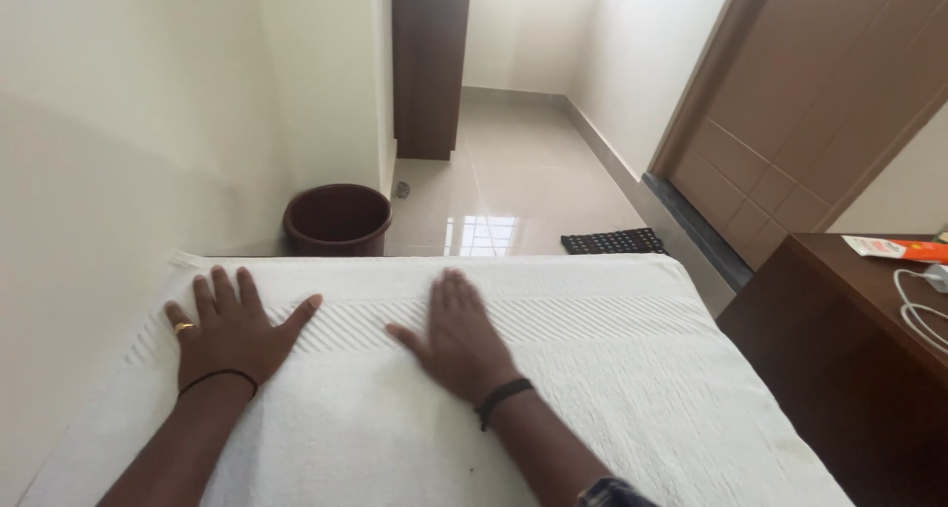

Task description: The person folds a white towel on a wooden table. They smooth the towel with their hands, fold it in half lengthwise, and then fold it again to create a compact rectangular shape.

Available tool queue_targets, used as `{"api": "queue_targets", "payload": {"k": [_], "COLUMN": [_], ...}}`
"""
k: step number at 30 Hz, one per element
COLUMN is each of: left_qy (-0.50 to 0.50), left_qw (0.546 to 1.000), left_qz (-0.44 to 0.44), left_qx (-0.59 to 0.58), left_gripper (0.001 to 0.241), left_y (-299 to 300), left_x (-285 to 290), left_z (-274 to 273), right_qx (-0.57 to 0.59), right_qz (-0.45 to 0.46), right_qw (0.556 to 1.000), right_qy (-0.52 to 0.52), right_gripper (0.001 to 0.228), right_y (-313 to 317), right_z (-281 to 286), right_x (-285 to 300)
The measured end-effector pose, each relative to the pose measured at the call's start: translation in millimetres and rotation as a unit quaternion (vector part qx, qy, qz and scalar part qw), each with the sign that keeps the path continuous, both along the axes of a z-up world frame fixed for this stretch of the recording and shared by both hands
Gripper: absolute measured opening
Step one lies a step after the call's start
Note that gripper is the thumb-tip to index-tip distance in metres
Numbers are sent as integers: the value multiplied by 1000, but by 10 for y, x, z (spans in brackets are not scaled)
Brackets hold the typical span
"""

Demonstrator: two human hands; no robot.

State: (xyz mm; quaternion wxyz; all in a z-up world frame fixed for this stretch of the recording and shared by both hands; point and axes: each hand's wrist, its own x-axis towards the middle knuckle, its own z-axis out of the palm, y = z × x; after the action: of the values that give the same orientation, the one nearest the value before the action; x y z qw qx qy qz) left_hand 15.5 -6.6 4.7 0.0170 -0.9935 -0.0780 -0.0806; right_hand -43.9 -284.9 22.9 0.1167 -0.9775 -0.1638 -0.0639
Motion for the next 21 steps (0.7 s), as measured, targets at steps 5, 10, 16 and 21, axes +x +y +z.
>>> {"api": "queue_targets", "payload": {"k": [5, 10, 16, 21], "left_qy": [9, 7, 8, 9], "left_qw": [1000, 1000, 1000, 1000], "left_qz": [2, 5, 7, 6], "left_qx": [13, 21, 26, 19], "left_gripper": [117, 118, 118, 118], "left_y": [2, -22, 11, 11], "left_x": [66, 12, 85, 66], "left_z": [9, 9, -25, -32], "right_qx": [3, -24, -72, -74], "right_qz": [-131, -236, -309, -312], "right_qw": [991, 971, 948, 947], "right_qy": [-32, 2, 12, 13], "right_gripper": [99, 101, 105, 105], "right_y": [-1106, -2202, -2836, -2900], "right_z": [-83, -26, -81, -142], "right_x": [83, -8, -55, -66]}}
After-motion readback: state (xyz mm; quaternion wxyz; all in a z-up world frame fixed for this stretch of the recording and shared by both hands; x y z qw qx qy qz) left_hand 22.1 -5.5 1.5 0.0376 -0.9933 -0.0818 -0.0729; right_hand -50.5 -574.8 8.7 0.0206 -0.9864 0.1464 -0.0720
